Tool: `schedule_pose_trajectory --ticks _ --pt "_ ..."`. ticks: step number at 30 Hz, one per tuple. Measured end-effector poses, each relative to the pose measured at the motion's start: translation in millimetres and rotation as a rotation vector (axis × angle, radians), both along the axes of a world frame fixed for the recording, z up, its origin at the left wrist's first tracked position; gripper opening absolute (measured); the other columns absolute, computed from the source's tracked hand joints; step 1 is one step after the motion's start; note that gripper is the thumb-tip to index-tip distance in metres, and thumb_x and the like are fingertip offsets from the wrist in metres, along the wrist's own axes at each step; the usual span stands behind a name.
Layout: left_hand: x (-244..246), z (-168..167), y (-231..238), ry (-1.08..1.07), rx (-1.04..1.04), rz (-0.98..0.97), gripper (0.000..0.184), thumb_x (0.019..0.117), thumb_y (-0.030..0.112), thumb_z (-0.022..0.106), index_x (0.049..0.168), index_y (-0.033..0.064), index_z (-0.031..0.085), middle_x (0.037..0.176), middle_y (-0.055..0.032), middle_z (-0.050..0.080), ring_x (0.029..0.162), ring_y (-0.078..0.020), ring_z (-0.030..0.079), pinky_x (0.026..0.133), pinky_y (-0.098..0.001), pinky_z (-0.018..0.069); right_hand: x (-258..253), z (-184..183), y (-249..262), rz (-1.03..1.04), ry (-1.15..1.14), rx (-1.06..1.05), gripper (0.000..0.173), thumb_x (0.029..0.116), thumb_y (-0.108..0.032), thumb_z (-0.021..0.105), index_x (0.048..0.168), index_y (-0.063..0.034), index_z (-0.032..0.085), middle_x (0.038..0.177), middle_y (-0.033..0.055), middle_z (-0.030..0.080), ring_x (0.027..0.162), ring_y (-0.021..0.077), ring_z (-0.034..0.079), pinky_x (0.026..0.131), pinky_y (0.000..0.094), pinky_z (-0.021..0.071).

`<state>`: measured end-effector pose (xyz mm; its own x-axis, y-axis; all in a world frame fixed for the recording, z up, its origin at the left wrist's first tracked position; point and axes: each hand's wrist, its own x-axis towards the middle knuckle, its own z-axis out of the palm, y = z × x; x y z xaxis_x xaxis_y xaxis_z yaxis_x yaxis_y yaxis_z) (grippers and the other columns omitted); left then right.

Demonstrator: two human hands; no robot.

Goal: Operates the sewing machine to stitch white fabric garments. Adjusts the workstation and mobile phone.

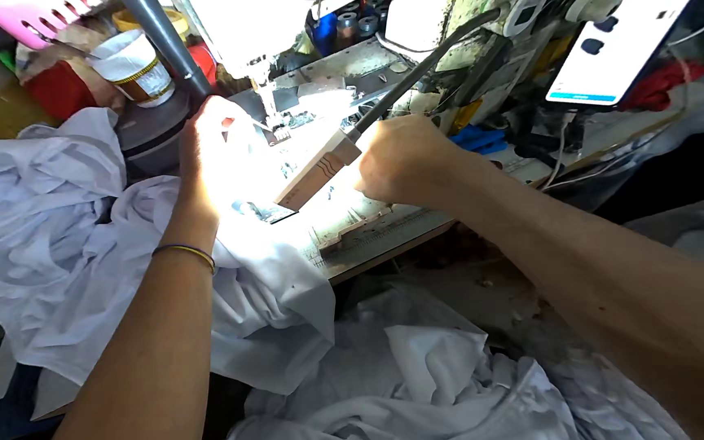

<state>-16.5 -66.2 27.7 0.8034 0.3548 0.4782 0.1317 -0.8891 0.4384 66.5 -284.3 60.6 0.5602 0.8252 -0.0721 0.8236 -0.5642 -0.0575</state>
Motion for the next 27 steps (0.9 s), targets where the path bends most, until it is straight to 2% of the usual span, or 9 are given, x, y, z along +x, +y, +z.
schedule_pose_trajectory --ticks 5,8,11,16,21,23,24,25,27 --pt "2 -4 6 -0.013 0.003 -0.023 0.025 0.1045 0.014 0.051 0.118 -0.0032 0.063 0.114 -0.0196 0.066 0.105 -0.0199 0.062 0.094 -0.0356 0.0481 11 5 -17 0.119 -0.060 -0.001 0.038 0.1012 -0.023 0.057 0.066 -0.0095 0.053 0.067 0.0078 0.051 0.069 0.0277 0.058 0.058 0.0471 0.0393" --pt "32 -48 63 -0.278 0.164 -0.125 0.019 0.0982 0.023 0.060 0.109 0.0092 0.069 0.102 -0.0076 0.072 0.093 -0.0125 0.068 0.084 -0.0299 0.0544 13 -2 -25 0.173 -0.080 -0.006 0.034 0.1011 -0.027 0.058 0.069 -0.0134 0.059 0.064 0.0037 0.053 0.066 0.0234 0.058 0.057 0.0446 0.0399" --pt "38 -55 77 -0.277 0.160 -0.166 0.018 0.0976 0.023 0.061 0.109 0.0115 0.068 0.103 -0.0049 0.072 0.095 -0.0112 0.068 0.085 -0.0295 0.0541 9 -9 -24 0.164 -0.067 -0.030 0.032 0.1025 -0.025 0.057 0.074 -0.0123 0.063 0.067 0.0046 0.056 0.069 0.0245 0.061 0.058 0.0450 0.0417" --pt "1 -1 2 0.006 0.022 -0.013 0.026 0.1042 0.011 0.051 0.119 -0.0072 0.063 0.119 -0.0248 0.065 0.111 -0.0277 0.063 0.099 -0.0403 0.0474 13 -12 -25 0.163 0.011 0.095 0.032 0.1017 -0.018 0.057 0.071 -0.0098 0.061 0.067 0.0053 0.055 0.069 0.0240 0.059 0.059 0.0448 0.0417" --pt "-1 1 -5 -0.014 -0.028 0.010 0.023 0.1034 0.009 0.052 0.116 -0.0062 0.063 0.115 -0.0219 0.067 0.108 -0.0225 0.064 0.097 -0.0364 0.0484 30 -3 -37 0.111 -0.060 0.131 0.035 0.1010 -0.019 0.056 0.066 -0.0117 0.055 0.062 0.0037 0.049 0.062 0.0230 0.055 0.054 0.0440 0.0387" --pt "-1 4 -8 0.018 -0.032 0.031 0.026 0.1039 0.010 0.051 0.119 -0.0068 0.063 0.119 -0.0236 0.066 0.112 -0.0264 0.063 0.100 -0.0398 0.0476 15 18 -37 0.010 0.020 -0.046 0.029 0.1039 -0.018 0.055 0.079 -0.0065 0.064 0.073 0.0092 0.058 0.075 0.0272 0.062 0.064 0.0473 0.0459" --pt "-2 8 -12 0.050 -0.050 0.049 0.026 0.1045 0.010 0.051 0.121 -0.0078 0.062 0.121 -0.0253 0.065 0.114 -0.0290 0.063 0.101 -0.0422 0.0465 0 36 -33 -0.064 0.110 -0.175 0.024 0.1064 -0.016 0.052 0.096 -0.0012 0.068 0.089 0.0148 0.065 0.093 0.0317 0.066 0.080 0.0507 0.0501" --pt "-2 7 -11 0.047 -0.045 0.048 0.026 0.1043 0.010 0.052 0.121 -0.0076 0.062 0.121 -0.0256 0.065 0.114 -0.0300 0.063 0.101 -0.0433 0.0465 -2 35 -32 -0.076 0.113 -0.194 0.024 0.1064 -0.016 0.053 0.096 -0.0015 0.068 0.091 0.0149 0.065 0.094 0.0318 0.066 0.081 0.0506 0.0500" --pt "1 -3 2 -0.015 -0.001 0.020 0.024 0.1029 0.012 0.053 0.117 -0.0045 0.065 0.115 -0.0226 0.067 0.108 -0.0274 0.064 0.097 -0.0418 0.0489 18 2 -33 -0.003 -0.011 -0.052 0.032 0.1026 -0.022 0.057 0.074 -0.0102 0.061 0.070 0.0074 0.057 0.072 0.0266 0.061 0.060 0.0472 0.0439"
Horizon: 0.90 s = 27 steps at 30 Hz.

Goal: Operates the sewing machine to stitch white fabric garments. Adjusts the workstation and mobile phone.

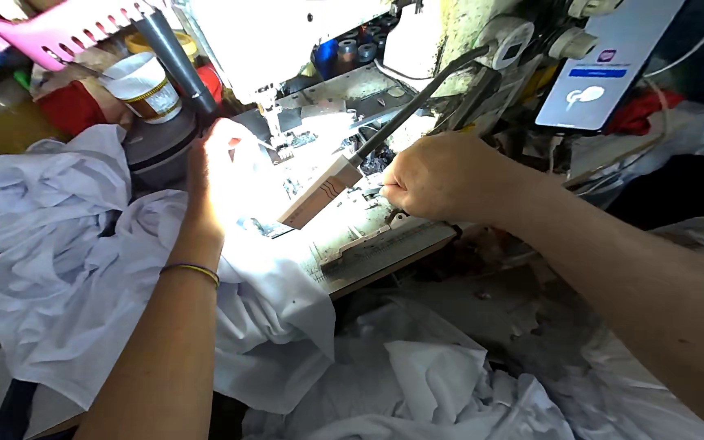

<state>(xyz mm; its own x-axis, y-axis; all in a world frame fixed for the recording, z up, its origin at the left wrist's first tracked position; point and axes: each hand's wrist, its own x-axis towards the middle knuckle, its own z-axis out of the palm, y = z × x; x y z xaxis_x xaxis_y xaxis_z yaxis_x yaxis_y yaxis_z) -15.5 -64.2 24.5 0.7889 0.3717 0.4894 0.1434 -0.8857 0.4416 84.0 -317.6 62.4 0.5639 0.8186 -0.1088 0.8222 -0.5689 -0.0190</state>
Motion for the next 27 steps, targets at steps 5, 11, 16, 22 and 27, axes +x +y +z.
schedule_pose_trajectory --ticks 5,11,16,22,27 --pt "-2 7 -11 0.035 -0.041 0.022 0.025 0.1039 0.009 0.052 0.118 -0.0070 0.063 0.118 -0.0245 0.066 0.111 -0.0289 0.064 0.099 -0.0432 0.0476 8 -4 7 -0.065 0.144 -0.024 0.036 0.1051 -0.024 0.054 0.071 -0.0113 0.057 0.068 0.0056 0.053 0.067 0.0235 0.057 0.058 0.0450 0.0426" --pt "-1 0 -1 -0.010 0.006 -0.008 0.025 0.1043 0.014 0.051 0.115 -0.0042 0.065 0.113 -0.0222 0.067 0.106 -0.0280 0.064 0.096 -0.0434 0.0487 23 -13 1 0.057 0.312 0.229 0.039 0.1048 -0.022 0.056 0.068 -0.0131 0.062 0.059 -0.0017 0.050 0.056 0.0118 0.051 0.053 0.0345 0.0393" --pt "17 -37 40 -0.228 0.182 -0.087 0.022 0.1003 0.022 0.057 0.107 0.0054 0.069 0.103 -0.0135 0.072 0.095 -0.0213 0.070 0.086 -0.0382 0.0554 9 -15 15 0.040 0.133 0.188 0.033 0.1015 -0.024 0.055 0.072 -0.0106 0.060 0.069 0.0062 0.056 0.070 0.0245 0.060 0.058 0.0466 0.0441" --pt "-2 -4 1 -0.017 -0.004 -0.002 0.026 0.1053 0.015 0.050 0.116 -0.0031 0.065 0.115 -0.0216 0.067 0.109 -0.0279 0.064 0.098 -0.0446 0.0484 -16 -17 38 -0.056 0.144 0.018 0.031 0.1040 -0.023 0.052 0.090 -0.0013 0.068 0.092 0.0160 0.067 0.094 0.0340 0.067 0.074 0.0528 0.0501" --pt "-2 -4 2 -0.022 -0.001 -0.008 0.025 0.1050 0.015 0.051 0.115 -0.0030 0.065 0.114 -0.0220 0.067 0.108 -0.0286 0.064 0.097 -0.0451 0.0488 -17 -14 44 -0.039 0.164 -0.074 0.031 0.1052 -0.024 0.051 0.096 -0.0006 0.070 0.102 0.0168 0.067 0.102 0.0342 0.066 0.078 0.0521 0.0506"
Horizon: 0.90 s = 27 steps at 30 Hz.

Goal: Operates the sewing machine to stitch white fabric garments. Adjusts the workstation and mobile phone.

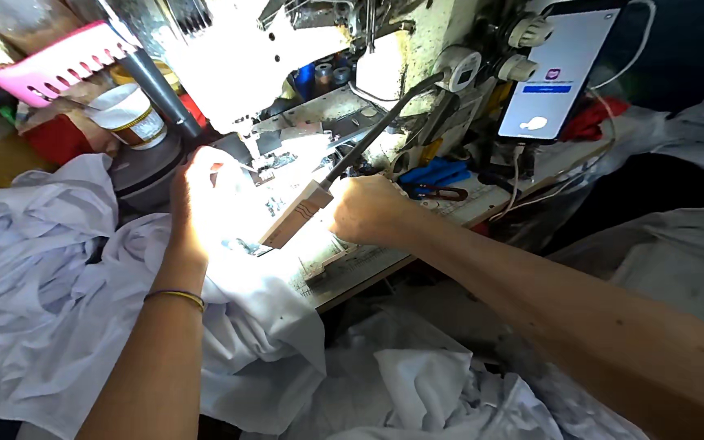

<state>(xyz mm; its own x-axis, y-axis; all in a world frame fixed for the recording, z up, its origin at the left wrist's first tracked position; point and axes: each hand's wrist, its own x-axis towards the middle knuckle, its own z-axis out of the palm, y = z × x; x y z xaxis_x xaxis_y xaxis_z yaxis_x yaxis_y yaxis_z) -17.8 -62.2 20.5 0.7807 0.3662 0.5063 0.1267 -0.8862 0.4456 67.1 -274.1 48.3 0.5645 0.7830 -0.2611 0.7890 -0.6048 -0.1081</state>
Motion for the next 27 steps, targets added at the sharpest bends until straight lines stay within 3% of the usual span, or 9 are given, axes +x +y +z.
schedule_pose_trajectory --ticks 3,9,13,20,23,27 --pt "0 0 -1 -0.004 -0.012 0.008 0.026 0.1050 0.017 0.051 0.116 -0.0031 0.065 0.115 -0.0223 0.067 0.108 -0.0290 0.064 0.097 -0.0454 0.0488 3 -4 -2 0.012 -0.009 0.023 0.032 0.1050 -0.022 0.051 0.092 -0.0001 0.070 0.100 0.0170 0.067 0.101 0.0340 0.066 0.078 0.0517 0.0504" --pt "0 0 1 0.009 -0.003 -0.007 0.027 0.1050 0.014 0.050 0.117 -0.0052 0.065 0.115 -0.0247 0.067 0.110 -0.0331 0.065 0.099 -0.0492 0.0484 24 -9 -17 0.024 0.001 0.275 0.023 0.1014 -0.020 0.056 0.088 -0.0049 0.068 0.088 0.0142 0.066 0.090 0.0328 0.067 0.071 0.0537 0.0500" --pt "1 -1 0 0.004 0.004 0.001 0.026 0.1051 0.015 0.051 0.116 -0.0049 0.065 0.116 -0.0238 0.067 0.111 -0.0325 0.064 0.100 -0.0487 0.0478 22 1 -20 0.006 -0.050 0.236 0.022 0.1016 -0.021 0.056 0.091 -0.0064 0.069 0.090 0.0134 0.067 0.092 0.0320 0.067 0.072 0.0526 0.0500" --pt "1 -1 1 0.007 0.004 0.013 0.026 0.1052 0.015 0.051 0.116 -0.0044 0.065 0.115 -0.0236 0.067 0.110 -0.0328 0.064 0.098 -0.0496 0.0478 16 -36 -11 0.342 -0.373 0.478 0.021 0.0941 -0.005 0.058 0.078 0.0031 0.068 0.076 0.0177 0.064 0.075 0.0356 0.067 0.060 0.0485 0.0476" --pt "0 3 -4 0.036 0.005 0.039 0.028 0.1060 0.014 0.049 0.119 -0.0053 0.064 0.119 -0.0250 0.066 0.114 -0.0339 0.063 0.102 -0.0489 0.0460 16 -41 -8 0.373 -0.407 0.446 0.022 0.0959 -0.007 0.058 0.079 0.0024 0.069 0.076 0.0174 0.065 0.076 0.0349 0.067 0.062 0.0477 0.0479" --pt "-1 2 -2 0.029 0.037 0.016 0.027 0.1055 0.016 0.050 0.117 -0.0049 0.064 0.117 -0.0250 0.066 0.111 -0.0336 0.064 0.099 -0.0489 0.0478 16 -48 -7 0.383 -0.409 0.534 0.021 0.0935 -0.005 0.060 0.076 0.0019 0.069 0.072 0.0167 0.064 0.072 0.0341 0.067 0.060 0.0469 0.0476"
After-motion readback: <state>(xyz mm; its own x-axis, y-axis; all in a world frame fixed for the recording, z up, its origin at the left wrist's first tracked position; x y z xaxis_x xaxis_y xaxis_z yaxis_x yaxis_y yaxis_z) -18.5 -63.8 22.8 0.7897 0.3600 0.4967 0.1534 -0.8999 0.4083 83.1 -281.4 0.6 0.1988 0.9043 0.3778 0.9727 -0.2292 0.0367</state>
